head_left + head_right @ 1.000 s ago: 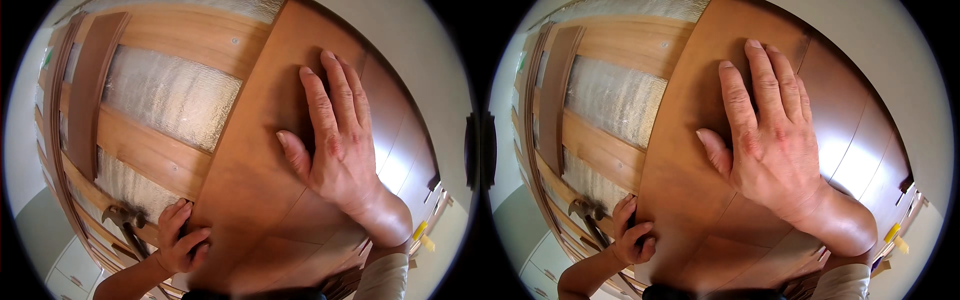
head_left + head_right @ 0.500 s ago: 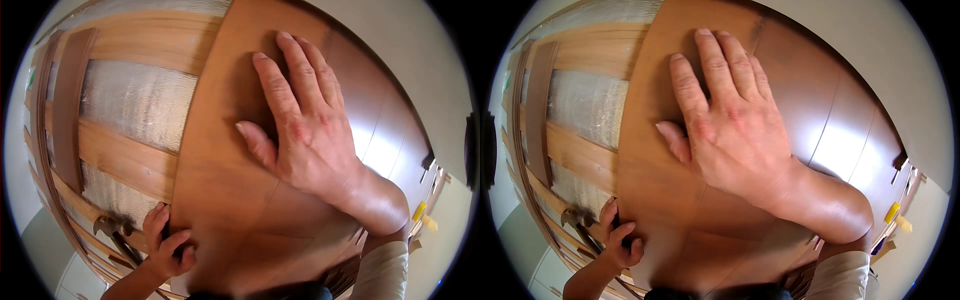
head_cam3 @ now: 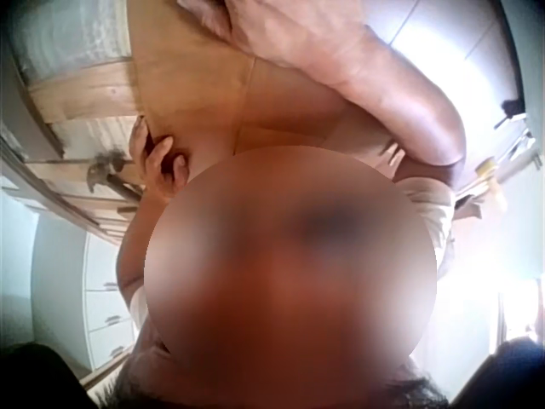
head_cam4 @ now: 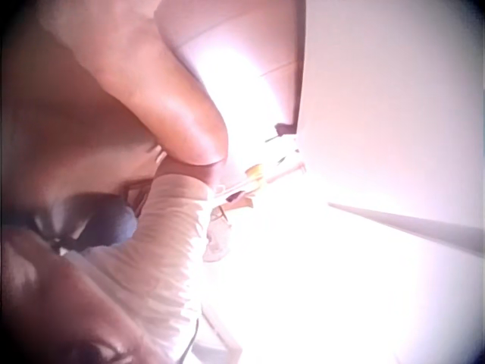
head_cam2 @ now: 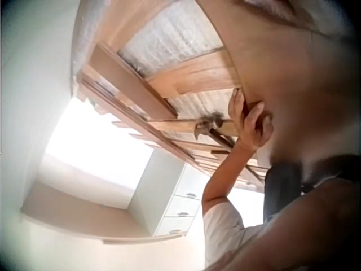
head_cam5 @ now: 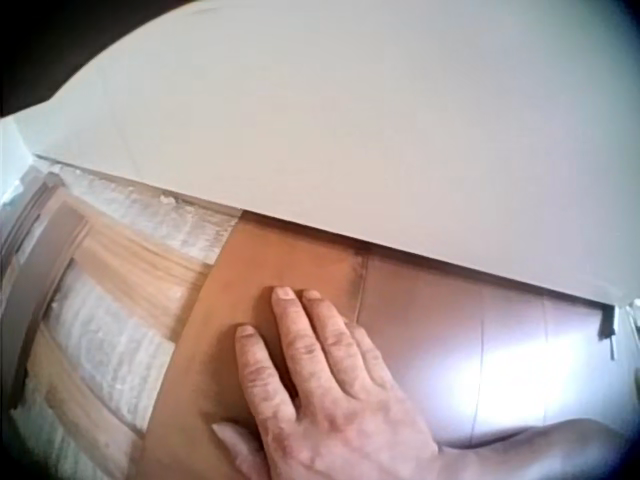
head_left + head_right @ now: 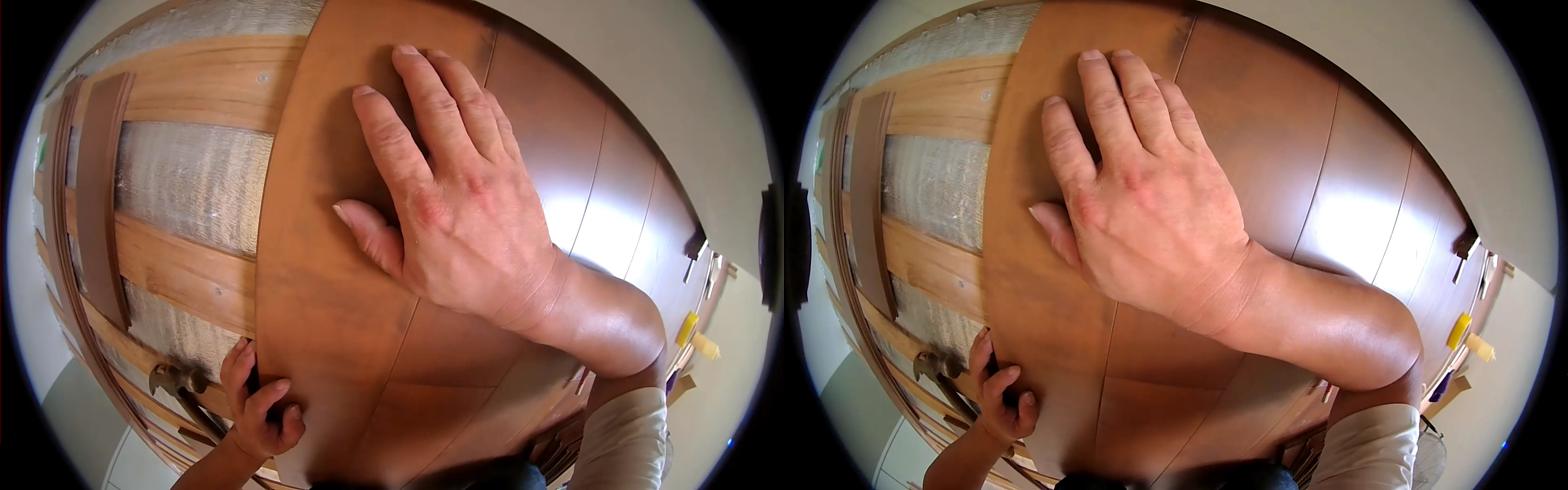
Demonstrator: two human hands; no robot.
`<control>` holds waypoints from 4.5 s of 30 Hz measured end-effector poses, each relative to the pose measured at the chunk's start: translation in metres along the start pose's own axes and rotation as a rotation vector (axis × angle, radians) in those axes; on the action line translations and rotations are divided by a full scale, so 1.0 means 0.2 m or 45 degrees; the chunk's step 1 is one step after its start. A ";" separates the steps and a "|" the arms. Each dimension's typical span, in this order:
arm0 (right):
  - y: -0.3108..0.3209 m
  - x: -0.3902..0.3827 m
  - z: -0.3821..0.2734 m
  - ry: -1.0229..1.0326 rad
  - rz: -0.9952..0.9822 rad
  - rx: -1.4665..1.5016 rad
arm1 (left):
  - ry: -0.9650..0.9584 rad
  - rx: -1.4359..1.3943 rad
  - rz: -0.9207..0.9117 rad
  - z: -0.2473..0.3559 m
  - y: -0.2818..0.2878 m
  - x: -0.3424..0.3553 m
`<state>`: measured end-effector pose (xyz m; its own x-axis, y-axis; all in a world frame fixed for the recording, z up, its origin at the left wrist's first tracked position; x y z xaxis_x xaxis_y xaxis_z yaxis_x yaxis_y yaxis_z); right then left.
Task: The person positions wood planks on a subfloor, applies adhesive using a caulking gun, and secures the planks using a hammer and a pneumatic nail gun.
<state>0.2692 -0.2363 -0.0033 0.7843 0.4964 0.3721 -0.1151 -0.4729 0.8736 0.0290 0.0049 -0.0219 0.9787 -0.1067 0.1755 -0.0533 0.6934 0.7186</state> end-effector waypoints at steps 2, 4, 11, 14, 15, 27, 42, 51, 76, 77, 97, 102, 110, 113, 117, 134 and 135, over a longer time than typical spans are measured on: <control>-0.01 0.01 0.01 0.001 -0.010 -0.012 | 0.007 -0.020 0.001 -0.01 -0.01 0.01; 0.00 0.01 0.01 0.008 0.002 -0.020 | -0.001 -0.037 0.015 0.00 -0.01 0.01; 0.02 0.03 0.04 -0.003 0.057 -0.049 | -0.017 0.001 0.010 0.01 -0.01 0.02; 0.02 0.06 0.10 -0.041 0.139 -0.100 | 0.003 -0.031 0.022 0.01 0.00 0.02; 0.02 0.07 0.13 -0.068 0.182 -0.142 | 0.007 -0.023 0.018 0.01 -0.01 0.02; 0.05 0.10 0.22 -0.129 -0.043 -0.470 | 0.026 -0.008 0.002 0.02 -0.01 0.04; 0.06 -0.39 -0.41 0.190 -0.121 -0.059 | 0.036 0.014 0.192 0.09 0.03 0.03; 0.05 -0.75 -0.79 0.162 -0.076 -0.043 | 0.128 0.374 0.413 0.13 0.08 -0.07; -0.03 -0.78 -0.75 0.359 0.106 -0.059 | 1.493 -0.621 1.169 0.62 0.76 -1.91; -0.04 -0.79 -0.76 0.368 0.107 -0.048 | 1.543 -0.504 1.161 0.66 0.74 -2.02; -0.10 -0.78 -0.66 0.451 0.139 -0.057 | 1.891 -0.599 1.146 0.80 0.08 -2.41; -0.09 -0.76 -0.69 0.476 0.134 0.018 | 1.788 -0.397 1.069 0.82 -0.01 -2.42; -0.08 -0.76 -0.64 0.503 0.164 0.014 | 2.026 -0.616 1.331 0.81 0.11 -2.46; -0.10 -0.75 -0.68 0.498 0.155 0.003 | 1.957 -0.399 1.111 0.84 0.00 -2.43; -0.08 -0.77 -0.69 0.516 0.141 0.010 | 2.059 -0.904 1.066 0.98 0.09 -2.26; -0.08 -0.77 -0.72 0.486 0.173 -0.009 | 1.818 -0.607 1.313 0.82 0.04 -2.42; -0.07 -0.77 -0.72 0.528 0.190 -0.004 | 1.801 -0.590 1.311 0.79 0.05 -2.43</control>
<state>0.0626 -0.2020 -0.0279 0.4481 0.6733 0.5881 -0.2111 -0.5596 0.8014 -0.4783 -0.0500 0.0066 0.0176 0.8976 -0.4404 -0.8706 0.2303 0.4347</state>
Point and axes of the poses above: each hand's wrist, its own x-axis towards the middle knuckle, its own y-axis out of the back of the hand, z = x × y, the point moved 4 cm from there along x, towards the middle knuckle, and after that the axes turned 11 degrees about z, right-handed, at the moved point
